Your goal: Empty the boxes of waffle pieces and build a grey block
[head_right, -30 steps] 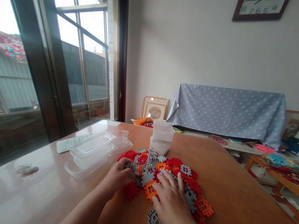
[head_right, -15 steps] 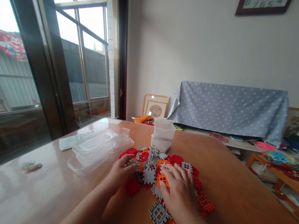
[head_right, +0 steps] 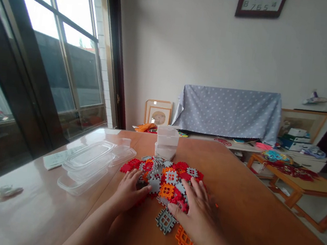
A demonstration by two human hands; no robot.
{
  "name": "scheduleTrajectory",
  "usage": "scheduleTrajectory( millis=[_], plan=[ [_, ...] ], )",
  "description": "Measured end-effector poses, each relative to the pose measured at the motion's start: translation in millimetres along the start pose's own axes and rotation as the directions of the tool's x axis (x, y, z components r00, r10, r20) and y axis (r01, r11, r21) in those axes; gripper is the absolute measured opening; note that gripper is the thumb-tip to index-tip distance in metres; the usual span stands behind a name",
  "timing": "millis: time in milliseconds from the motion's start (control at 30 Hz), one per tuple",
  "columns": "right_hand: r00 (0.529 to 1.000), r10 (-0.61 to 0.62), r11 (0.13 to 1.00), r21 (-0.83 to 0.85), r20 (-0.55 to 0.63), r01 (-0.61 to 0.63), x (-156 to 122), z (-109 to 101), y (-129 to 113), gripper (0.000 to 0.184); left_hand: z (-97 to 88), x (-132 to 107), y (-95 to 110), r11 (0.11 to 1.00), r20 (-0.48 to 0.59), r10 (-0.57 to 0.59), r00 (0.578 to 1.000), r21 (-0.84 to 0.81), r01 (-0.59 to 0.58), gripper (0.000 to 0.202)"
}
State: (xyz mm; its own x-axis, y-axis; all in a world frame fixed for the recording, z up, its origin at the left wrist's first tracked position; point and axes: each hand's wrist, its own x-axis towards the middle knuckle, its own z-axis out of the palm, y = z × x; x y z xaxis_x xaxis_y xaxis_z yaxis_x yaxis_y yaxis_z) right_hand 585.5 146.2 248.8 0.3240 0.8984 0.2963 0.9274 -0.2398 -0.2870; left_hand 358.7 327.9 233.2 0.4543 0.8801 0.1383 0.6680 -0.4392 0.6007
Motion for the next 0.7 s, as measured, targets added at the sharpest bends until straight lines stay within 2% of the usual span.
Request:
scheduleTrajectory(
  millis=[100,233,433,700],
  plan=[
    [0.998,0.067,0.998,-0.019,-0.013,-0.067,-31,20,1,0.091,6.0,-6,3,0.995,0.052,0.009,0.999,0.099,-0.015,0.103],
    [1.0,-0.002,0.997,-0.078,-0.025,0.0,-49,34,-1,0.101,10.5,-11,9,0.988,0.08,0.013,0.997,0.155,-0.025,0.122],
    [0.994,-0.052,0.997,-0.058,0.101,0.058,-26,19,4,0.092,7.3,-11,11,0.976,0.113,0.005,0.994,0.217,-0.029,0.123],
    [0.974,-0.179,0.984,0.039,0.139,0.175,1,7,39,0.079,7.6,-11,13,0.966,0.096,-0.014,0.995,0.258,-0.012,0.109]
  ],
)
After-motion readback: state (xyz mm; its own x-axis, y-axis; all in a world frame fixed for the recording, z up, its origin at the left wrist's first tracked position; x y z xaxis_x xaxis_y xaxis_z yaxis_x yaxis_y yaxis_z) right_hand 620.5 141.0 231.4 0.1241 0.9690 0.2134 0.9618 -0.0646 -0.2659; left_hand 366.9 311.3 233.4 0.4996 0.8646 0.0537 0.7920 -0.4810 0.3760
